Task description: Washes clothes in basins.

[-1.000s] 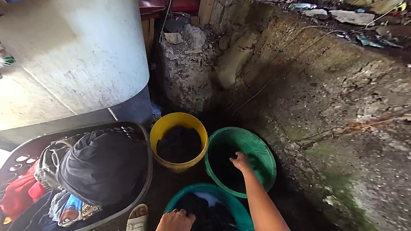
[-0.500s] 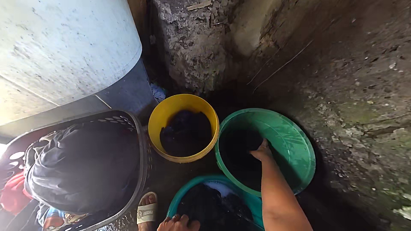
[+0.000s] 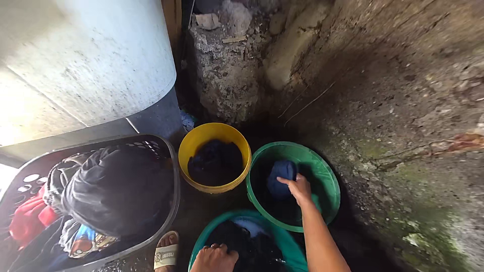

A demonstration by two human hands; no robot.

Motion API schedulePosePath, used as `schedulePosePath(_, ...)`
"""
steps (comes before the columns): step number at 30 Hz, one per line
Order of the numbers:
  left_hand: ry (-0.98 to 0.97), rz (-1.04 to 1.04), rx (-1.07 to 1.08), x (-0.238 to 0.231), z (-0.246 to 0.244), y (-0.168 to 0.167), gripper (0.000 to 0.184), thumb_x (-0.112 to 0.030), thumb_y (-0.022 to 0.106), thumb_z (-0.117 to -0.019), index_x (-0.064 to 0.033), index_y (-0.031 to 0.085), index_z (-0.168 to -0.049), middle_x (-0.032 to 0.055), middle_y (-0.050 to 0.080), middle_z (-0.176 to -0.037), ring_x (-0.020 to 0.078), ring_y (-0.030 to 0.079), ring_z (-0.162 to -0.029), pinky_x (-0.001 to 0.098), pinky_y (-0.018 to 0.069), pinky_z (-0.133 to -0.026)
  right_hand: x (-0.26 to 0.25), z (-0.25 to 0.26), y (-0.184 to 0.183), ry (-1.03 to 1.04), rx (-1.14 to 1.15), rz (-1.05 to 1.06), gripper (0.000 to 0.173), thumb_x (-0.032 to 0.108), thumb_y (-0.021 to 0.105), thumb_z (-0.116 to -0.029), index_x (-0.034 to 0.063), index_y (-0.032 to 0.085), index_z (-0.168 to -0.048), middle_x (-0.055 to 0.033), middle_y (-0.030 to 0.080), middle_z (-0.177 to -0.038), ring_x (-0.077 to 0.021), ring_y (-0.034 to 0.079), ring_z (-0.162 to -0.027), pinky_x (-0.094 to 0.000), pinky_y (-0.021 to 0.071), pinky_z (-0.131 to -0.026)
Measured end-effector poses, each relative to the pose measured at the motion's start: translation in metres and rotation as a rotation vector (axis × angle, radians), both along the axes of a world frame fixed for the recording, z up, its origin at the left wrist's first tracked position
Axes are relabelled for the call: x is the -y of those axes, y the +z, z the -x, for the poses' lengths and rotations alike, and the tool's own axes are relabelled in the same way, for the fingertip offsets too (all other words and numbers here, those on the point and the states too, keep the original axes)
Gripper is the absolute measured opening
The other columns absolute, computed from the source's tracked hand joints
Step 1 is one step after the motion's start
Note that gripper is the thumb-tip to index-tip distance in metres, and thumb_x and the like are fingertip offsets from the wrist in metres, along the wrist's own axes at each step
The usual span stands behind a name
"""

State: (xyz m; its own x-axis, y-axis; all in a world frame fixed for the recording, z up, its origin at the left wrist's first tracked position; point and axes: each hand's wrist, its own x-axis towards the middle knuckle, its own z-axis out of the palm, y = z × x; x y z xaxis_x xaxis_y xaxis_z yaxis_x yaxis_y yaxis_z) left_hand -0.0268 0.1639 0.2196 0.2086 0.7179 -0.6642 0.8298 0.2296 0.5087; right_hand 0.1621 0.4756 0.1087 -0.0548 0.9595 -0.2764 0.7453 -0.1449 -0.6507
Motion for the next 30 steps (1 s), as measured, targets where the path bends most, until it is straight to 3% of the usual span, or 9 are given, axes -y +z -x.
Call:
schedulePosePath(5,-0.002,0.006,-0.005,0.006,0.004,0.001,0.044,-0.032,0.055,-0.1067,-0.0116,0.056,-0.146,0.0232,0.062,-0.136,0.0433,0.061,-0.124,0.0625,0.0502,-0.098,0.027,0.020,0.136,0.085,-0.333,-0.337,0.053,0.010,0.084,-0.0822,-0.0053,0.061,-0.127,-0.0226,0.067,-0.121,-0.0264,0.066,-0.114,-0.0476,0.0526,-0.101)
schedulePosePath(10,0.040,-0.029,-0.020,0.011,0.010,0.004,0.044,-0.033,0.057,-0.1058,-0.0126,0.058,-0.145,0.0225,0.062,-0.136,0.0428,0.061,-0.125,0.0632,0.0494,-0.100,0.067,0.053,0.279,0.239,-0.687,-0.626,0.047,0.007,0.077,-0.0828,0.0065,0.056,-0.125,0.0034,0.068,-0.111,-0.0025,0.067,-0.102,-0.0264,0.0596,-0.089)
schedulePosePath(13,0.067,-0.041,-0.019,0.012,0.011,0.005,0.044,-0.033,0.058,-0.1047,-0.0129,0.059,-0.144,0.0221,0.064,-0.135,0.0426,0.061,-0.124,0.0639,0.0492,-0.100,0.088,0.083,0.349,0.361,-0.858,-0.792,0.041,0.006,0.074,-0.0850,0.0150,0.053,-0.118,0.0121,0.069,-0.104,-0.0005,0.069,-0.097,-0.0224,0.0610,-0.082)
schedulePosePath(17,0.060,-0.072,-0.009,0.012,0.013,0.007,0.044,-0.033,0.058,-0.1056,-0.0118,0.058,-0.145,0.0214,0.063,-0.135,0.0411,0.061,-0.125,0.0623,0.0483,-0.102,0.100,0.127,0.404,0.433,-1.032,-0.985,0.026,0.003,0.071,-0.0886,0.0136,0.053,-0.104,0.0075,0.068,-0.089,-0.0016,0.066,-0.073,-0.0177,0.0557,-0.062)
schedulePosePath(21,0.067,-0.087,-0.018,0.013,0.017,0.011,0.045,-0.034,0.057,-0.1057,-0.0124,0.057,-0.146,0.0209,0.064,-0.135,0.0403,0.061,-0.126,0.0612,0.0483,-0.103,0.098,0.167,0.382,0.349,-1.060,-1.012,0.030,0.012,0.073,-0.0921,0.0020,0.057,-0.114,-0.0016,0.069,-0.095,-0.0078,0.068,-0.080,-0.0248,0.0569,-0.062)
schedulePosePath(24,0.085,-0.089,-0.018,0.015,0.020,0.014,0.045,-0.034,0.057,-0.1052,-0.0135,0.057,-0.146,0.0201,0.063,-0.136,0.0396,0.060,-0.127,0.0612,0.0481,-0.103,0.087,0.167,0.297,0.343,-0.787,-0.831,0.052,0.029,0.078,-0.0905,-0.0006,0.055,-0.127,-0.0063,0.069,-0.098,-0.0114,0.067,-0.069,-0.0300,0.0578,-0.054)
schedulePosePath(26,0.089,-0.095,-0.011,0.018,0.022,0.016,0.044,-0.034,0.057,-0.1050,-0.0130,0.058,-0.144,0.0203,0.063,-0.137,0.0399,0.060,-0.127,0.0616,0.0482,-0.103,0.072,0.135,0.227,0.402,-0.375,-0.607,0.068,0.039,0.080,-0.0883,0.0024,0.053,-0.140,-0.0173,0.071,-0.115,-0.0270,0.073,-0.093,-0.0479,0.0636,-0.079)
schedulePosePath(28,0.084,-0.091,0.000,0.020,0.024,0.018,0.045,-0.033,0.057,-0.1058,-0.0127,0.057,-0.145,0.0206,0.062,-0.138,0.0401,0.059,-0.128,0.0618,0.0478,-0.103,0.059,0.081,0.159,0.326,0.024,-0.438,0.086,0.048,0.080,-0.0858,0.0116,0.043,-0.154,-0.0252,0.056,-0.142,-0.0429,0.059,-0.126,-0.0640,0.0488,-0.101)
schedulePosePath(30,0.074,-0.075,-0.003,0.020,0.025,0.018,0.045,-0.034,0.056,-0.1064,-0.0138,0.055,-0.147,0.0199,0.061,-0.139,0.0394,0.059,-0.129,0.0609,0.0476,-0.104,0.060,0.021,0.099,0.023,0.225,-0.386,0.089,0.048,0.080,-0.0845,0.0046,0.045,-0.153,-0.0356,0.037,-0.154,-0.0546,0.038,-0.141,-0.0699,0.0348,-0.111)
